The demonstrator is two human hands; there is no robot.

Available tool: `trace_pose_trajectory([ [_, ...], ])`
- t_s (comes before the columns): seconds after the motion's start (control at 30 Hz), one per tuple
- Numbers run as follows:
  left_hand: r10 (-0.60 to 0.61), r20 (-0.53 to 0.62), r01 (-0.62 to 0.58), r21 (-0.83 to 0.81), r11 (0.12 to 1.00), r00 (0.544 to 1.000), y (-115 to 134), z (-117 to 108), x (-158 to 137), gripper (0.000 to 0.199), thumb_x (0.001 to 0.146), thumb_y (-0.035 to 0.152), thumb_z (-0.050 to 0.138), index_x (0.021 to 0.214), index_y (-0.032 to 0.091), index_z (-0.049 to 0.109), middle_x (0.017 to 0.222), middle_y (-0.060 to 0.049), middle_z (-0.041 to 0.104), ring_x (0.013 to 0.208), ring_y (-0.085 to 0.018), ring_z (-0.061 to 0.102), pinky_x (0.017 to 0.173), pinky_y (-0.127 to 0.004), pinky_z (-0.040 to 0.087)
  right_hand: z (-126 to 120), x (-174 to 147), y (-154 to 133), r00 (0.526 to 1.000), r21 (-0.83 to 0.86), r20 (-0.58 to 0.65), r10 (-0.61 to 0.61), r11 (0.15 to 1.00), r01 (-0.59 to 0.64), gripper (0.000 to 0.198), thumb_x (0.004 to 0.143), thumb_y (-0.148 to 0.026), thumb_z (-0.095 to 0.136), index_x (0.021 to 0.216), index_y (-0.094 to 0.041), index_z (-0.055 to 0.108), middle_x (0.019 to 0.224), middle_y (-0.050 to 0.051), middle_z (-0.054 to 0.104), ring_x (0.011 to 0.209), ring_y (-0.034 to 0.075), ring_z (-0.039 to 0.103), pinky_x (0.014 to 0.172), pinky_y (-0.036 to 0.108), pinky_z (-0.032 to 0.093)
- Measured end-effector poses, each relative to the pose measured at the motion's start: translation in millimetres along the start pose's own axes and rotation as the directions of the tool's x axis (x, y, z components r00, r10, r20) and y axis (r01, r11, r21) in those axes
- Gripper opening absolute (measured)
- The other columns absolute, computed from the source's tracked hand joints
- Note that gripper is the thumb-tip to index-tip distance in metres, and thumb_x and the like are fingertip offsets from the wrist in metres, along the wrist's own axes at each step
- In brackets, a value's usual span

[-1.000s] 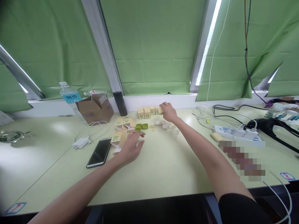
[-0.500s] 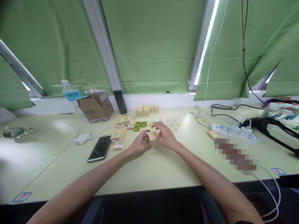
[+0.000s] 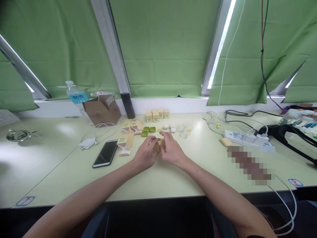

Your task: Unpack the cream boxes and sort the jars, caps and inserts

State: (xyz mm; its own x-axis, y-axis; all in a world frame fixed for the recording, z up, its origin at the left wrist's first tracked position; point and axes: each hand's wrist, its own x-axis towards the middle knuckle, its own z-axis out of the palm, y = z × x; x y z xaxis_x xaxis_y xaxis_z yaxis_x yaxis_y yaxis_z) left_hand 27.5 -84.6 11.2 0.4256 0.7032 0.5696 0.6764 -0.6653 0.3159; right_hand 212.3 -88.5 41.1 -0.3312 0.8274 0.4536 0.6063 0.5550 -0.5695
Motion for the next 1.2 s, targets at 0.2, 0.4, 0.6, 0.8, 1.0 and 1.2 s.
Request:
trace_pose_trajectory([
  [0.2,0.041,0.074,-0.050,0.127,0.991,0.996,1,2,-2,0.042,0.091,0.015,0.050,0.133,0.022,0.047,0.125,-0.014,0.053,0.117,-0.030,0.058,0.072,-0.036,0.059,7,-3,-1,1.000,-0.011,0.010,0.020,1.000,-0.020,0.076,0.076,-0.012,0.055,0.147,-0.028,0.032,0.147,0.016,0.046,0.092,0.024,0.066,0.077,0.042,0.057],
  [0.4,-0.002,0.065,-0.002,0.067,0.998,0.998,2,1,-1,0.050,0.089,0.016,0.054,0.137,0.023,0.044,0.130,-0.014,0.050,0.121,-0.030,0.057,0.078,-0.039,0.060,11,0,5,0.992,0.081,-0.060,0.109,0.991,-0.104,0.076,0.072,-0.012,0.054,0.142,-0.028,0.030,0.130,0.012,0.055,0.072,0.017,0.060,0.064,0.035,0.053],
  [0.6,-0.079,0.031,0.082,-0.111,0.990,0.996,-6,-3,3,0.051,0.088,0.017,0.062,0.136,0.021,0.044,0.132,-0.014,0.051,0.121,-0.029,0.058,0.102,-0.049,0.053,2,9,30,0.967,0.209,-0.196,0.164,0.970,-0.123,0.059,0.081,-0.016,0.052,0.135,-0.027,0.031,0.142,0.015,0.047,0.100,0.024,0.064,0.077,0.040,0.058],
  [0.8,-0.174,0.007,0.171,-0.201,0.964,0.985,-12,-2,7,0.051,0.090,0.020,0.064,0.136,0.023,0.042,0.132,-0.012,0.055,0.122,-0.028,0.058,0.102,-0.048,0.052,4,18,50,0.915,0.347,-0.291,0.281,0.922,-0.173,0.047,0.086,-0.036,0.060,0.126,-0.027,0.037,0.131,0.012,0.051,0.111,0.026,0.061,0.075,0.039,0.060],
  [1.0,-0.299,0.003,0.286,-0.307,0.908,0.954,-17,4,8,0.050,0.088,0.025,0.069,0.133,0.023,0.045,0.133,-0.012,0.056,0.126,-0.028,0.056,0.103,-0.046,0.051,6,20,56,0.902,0.635,-0.154,0.403,0.740,-0.222,0.054,0.081,-0.061,0.066,0.119,-0.030,0.042,0.106,0.002,0.057,0.083,0.020,0.065,0.054,0.029,0.054],
  [1.2,-0.422,0.086,0.408,-0.484,0.774,0.903,-25,10,11,0.047,0.088,0.026,0.068,0.129,0.022,0.047,0.133,-0.013,0.059,0.123,-0.025,0.060,0.095,-0.041,0.056,5,21,56,0.880,0.695,-0.017,0.474,0.639,-0.331,0.044,0.081,-0.053,0.063,0.113,-0.028,0.048,0.086,-0.002,0.064,0.069,0.017,0.066,0.049,0.025,0.047],
])
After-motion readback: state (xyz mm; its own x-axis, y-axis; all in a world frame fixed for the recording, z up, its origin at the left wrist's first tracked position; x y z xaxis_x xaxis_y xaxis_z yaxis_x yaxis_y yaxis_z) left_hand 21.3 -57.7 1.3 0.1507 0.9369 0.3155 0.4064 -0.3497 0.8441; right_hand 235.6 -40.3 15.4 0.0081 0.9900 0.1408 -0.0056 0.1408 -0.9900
